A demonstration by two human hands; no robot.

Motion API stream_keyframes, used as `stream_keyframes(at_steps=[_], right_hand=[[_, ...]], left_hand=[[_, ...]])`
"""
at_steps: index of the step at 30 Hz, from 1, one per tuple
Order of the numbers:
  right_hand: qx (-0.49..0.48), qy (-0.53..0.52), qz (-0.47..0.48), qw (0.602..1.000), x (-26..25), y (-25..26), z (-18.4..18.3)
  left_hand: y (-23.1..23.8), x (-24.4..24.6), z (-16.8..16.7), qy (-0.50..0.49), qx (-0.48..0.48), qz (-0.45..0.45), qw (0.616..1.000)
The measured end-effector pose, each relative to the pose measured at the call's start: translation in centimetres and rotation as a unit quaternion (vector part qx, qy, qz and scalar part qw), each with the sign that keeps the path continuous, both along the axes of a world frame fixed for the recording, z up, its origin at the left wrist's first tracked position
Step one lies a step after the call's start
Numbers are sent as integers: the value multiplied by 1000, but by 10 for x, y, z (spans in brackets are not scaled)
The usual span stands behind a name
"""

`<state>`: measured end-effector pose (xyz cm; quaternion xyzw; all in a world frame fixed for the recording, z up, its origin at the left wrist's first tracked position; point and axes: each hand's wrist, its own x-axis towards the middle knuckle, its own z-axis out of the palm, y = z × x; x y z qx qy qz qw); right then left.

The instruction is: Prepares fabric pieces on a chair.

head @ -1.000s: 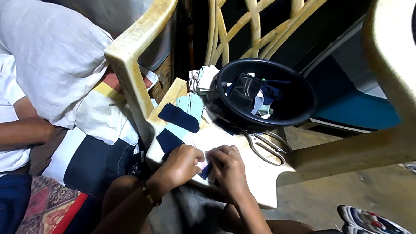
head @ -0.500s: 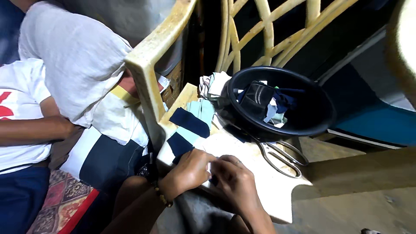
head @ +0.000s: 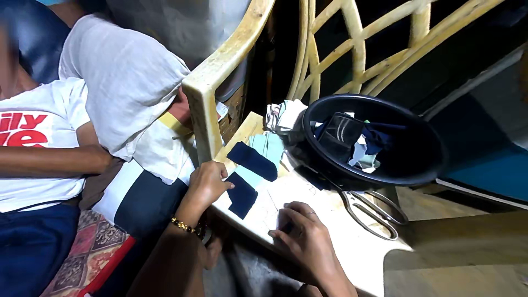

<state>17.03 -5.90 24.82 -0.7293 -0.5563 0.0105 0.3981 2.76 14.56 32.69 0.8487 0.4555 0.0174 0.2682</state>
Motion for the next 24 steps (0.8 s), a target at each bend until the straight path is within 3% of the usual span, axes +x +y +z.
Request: stream_keyframes(at_steps=[6,10,16,24], right_hand=[[-7,7,-2,1000,1,0,-1],[-8,16,-2,1000,1,-1,0],[-9,22,-2,1000,0,-2,3],[-44,56,4,997,1,-5,12]], left_hand=[[4,0,-4,-20,-31,-18,999],[-5,1,-6,-87,-8,-62,994],[-21,14,0,29,-53,-118,991],[-17,13,-5,-3,-49,-150,987]])
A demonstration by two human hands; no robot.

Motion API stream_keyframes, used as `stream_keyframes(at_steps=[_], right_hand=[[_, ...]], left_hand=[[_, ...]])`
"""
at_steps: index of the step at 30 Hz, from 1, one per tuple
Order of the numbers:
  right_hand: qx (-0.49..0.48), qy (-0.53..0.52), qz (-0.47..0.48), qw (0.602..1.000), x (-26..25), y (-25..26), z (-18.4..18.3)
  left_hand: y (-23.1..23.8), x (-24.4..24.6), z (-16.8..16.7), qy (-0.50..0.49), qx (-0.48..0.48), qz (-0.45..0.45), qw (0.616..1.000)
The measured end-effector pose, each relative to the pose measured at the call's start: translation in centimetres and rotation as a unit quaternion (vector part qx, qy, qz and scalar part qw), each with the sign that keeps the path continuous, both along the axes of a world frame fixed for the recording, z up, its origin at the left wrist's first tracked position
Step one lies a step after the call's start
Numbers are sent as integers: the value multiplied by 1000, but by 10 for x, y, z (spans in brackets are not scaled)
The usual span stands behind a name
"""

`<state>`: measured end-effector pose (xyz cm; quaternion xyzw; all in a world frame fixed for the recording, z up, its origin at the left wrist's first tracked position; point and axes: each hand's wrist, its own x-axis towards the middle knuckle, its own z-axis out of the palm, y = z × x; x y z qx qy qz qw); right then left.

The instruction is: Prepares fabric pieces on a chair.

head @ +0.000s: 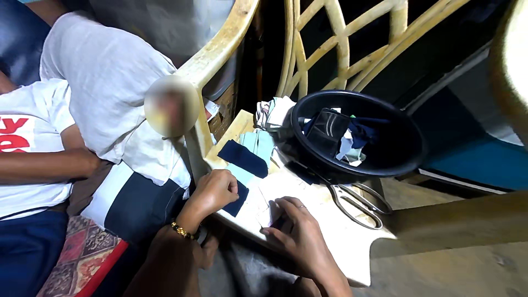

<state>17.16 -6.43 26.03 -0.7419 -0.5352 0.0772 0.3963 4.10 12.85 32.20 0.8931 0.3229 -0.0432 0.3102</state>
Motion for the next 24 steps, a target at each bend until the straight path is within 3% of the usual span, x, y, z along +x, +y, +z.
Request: stream_keyframes(at_steps=[7,13,16,20,24], right_hand=[[-4,7,1,1000,0,-1,1],[19,10,7,1000,1,-2,1],[91,32,4,995,-2,-1,-1],[152,220,53,962,-15,3,2],[177,420,124,881,-21,5,9]], left_hand=[[-3,3,4,24,-10,17,1000],[3,-3,-3,-64,-17,-4,998],[2,-8,0,-121,-59,-4,991],[-14,-7,6,-214,-143,-16,966],[-31,0,-7,-340,-164,-127,917]])
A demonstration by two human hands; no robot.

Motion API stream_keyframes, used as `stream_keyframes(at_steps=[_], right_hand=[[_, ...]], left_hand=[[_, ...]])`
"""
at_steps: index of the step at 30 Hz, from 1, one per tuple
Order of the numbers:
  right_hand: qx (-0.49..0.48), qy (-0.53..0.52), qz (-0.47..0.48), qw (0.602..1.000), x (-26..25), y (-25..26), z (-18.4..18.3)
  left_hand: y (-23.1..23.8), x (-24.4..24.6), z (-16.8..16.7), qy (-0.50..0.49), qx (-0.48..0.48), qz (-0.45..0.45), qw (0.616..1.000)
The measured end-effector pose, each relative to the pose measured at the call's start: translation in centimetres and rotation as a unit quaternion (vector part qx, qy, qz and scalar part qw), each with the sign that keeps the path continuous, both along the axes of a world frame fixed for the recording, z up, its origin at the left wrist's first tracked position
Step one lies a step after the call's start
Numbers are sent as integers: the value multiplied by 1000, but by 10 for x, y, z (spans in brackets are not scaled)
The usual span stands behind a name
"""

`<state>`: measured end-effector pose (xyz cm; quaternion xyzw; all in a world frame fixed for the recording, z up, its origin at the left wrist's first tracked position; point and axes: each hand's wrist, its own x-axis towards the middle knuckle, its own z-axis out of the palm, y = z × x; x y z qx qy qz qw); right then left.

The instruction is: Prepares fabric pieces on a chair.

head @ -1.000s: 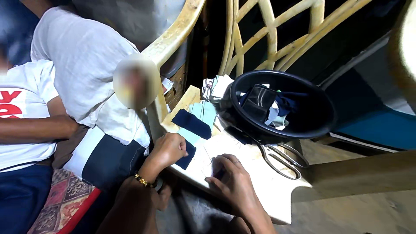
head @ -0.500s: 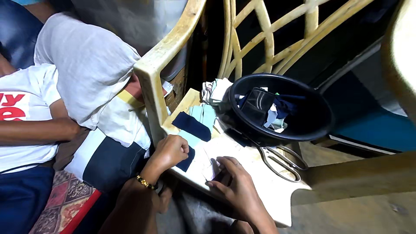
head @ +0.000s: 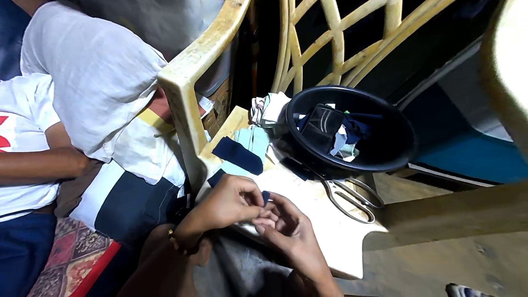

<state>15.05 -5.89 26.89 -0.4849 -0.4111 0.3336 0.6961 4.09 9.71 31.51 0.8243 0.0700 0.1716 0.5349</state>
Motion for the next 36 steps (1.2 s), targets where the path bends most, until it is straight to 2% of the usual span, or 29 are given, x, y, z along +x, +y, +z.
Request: stream_keyframes(at_steps=[2,4,7,9,11,13,15,19,23,27,36], right_hand=[[16,60,10,998,2,0,-2],[7,103,1,995,3,0,-2],[-26,154,-3,988,5,-2,4],[-36,149,-11,988,6,-3,4],[-36,138,-18,990,9,-3,5],[-41,110,-19,993,12,-4,5],[-54,70,-23,996,14,-4,6],[-64,-24,-117,991,19,1,4],[-104,-151,-173,968,28,5,2],[-150,-237,-165,946,32,10,3],[-228,-295,-140,917,44,14,9]], left_hand=[[-4,2,-5,-46,19,-49,998],[-6,2,-4,-60,6,-59,996],[-7,4,-3,-80,-41,32,995],[-3,3,-1,-36,-30,66,997],[2,1,2,47,-66,33,996],[5,2,2,95,-132,6,987],[2,4,4,113,-156,38,981],[-1,8,8,148,-133,95,975],[1,11,4,193,-108,88,971],[1,15,2,224,-82,91,967],[-2,20,3,257,-70,99,959]])
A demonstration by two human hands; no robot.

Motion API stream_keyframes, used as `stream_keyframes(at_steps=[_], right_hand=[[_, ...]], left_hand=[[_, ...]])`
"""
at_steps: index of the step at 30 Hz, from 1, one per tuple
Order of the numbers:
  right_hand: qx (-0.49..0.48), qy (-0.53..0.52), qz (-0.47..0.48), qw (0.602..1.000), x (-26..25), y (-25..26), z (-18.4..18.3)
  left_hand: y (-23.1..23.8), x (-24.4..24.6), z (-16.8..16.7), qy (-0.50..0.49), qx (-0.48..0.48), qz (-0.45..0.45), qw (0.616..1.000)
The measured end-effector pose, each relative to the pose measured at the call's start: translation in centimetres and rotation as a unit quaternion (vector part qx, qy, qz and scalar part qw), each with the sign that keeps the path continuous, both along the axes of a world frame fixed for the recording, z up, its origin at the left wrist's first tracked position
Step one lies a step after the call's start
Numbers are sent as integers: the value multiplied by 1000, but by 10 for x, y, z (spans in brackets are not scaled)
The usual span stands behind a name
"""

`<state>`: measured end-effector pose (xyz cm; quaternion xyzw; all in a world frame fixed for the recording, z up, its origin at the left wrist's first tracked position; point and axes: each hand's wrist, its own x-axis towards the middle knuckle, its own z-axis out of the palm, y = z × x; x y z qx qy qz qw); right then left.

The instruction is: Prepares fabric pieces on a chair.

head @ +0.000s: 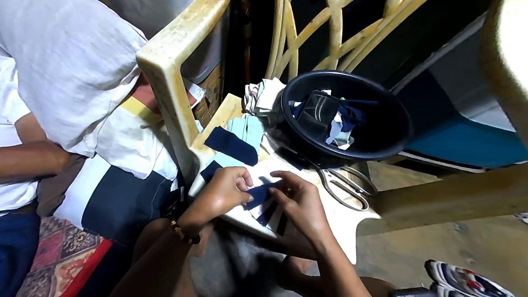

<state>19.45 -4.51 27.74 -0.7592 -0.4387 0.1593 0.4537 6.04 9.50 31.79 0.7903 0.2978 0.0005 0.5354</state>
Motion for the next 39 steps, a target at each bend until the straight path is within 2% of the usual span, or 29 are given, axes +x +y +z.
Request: stream_keyframes(at_steps=[18,25,28,34,39], right_hand=[[34,-67,-37,996,-5,2,-21],[42,-86,-35,995,-6,2,-21],[49,-93,-35,994,-5,2,-22],[56,-98,-34,993,-6,2,-23],[74,-102,-38,991,-6,2,-22]], left_hand=[[-1,4,-3,26,13,27,999],[8,-2,0,24,18,91,995],[10,-4,-1,10,54,69,996],[8,-4,-5,-7,139,-44,989],[6,-2,-7,-2,148,-52,988]])
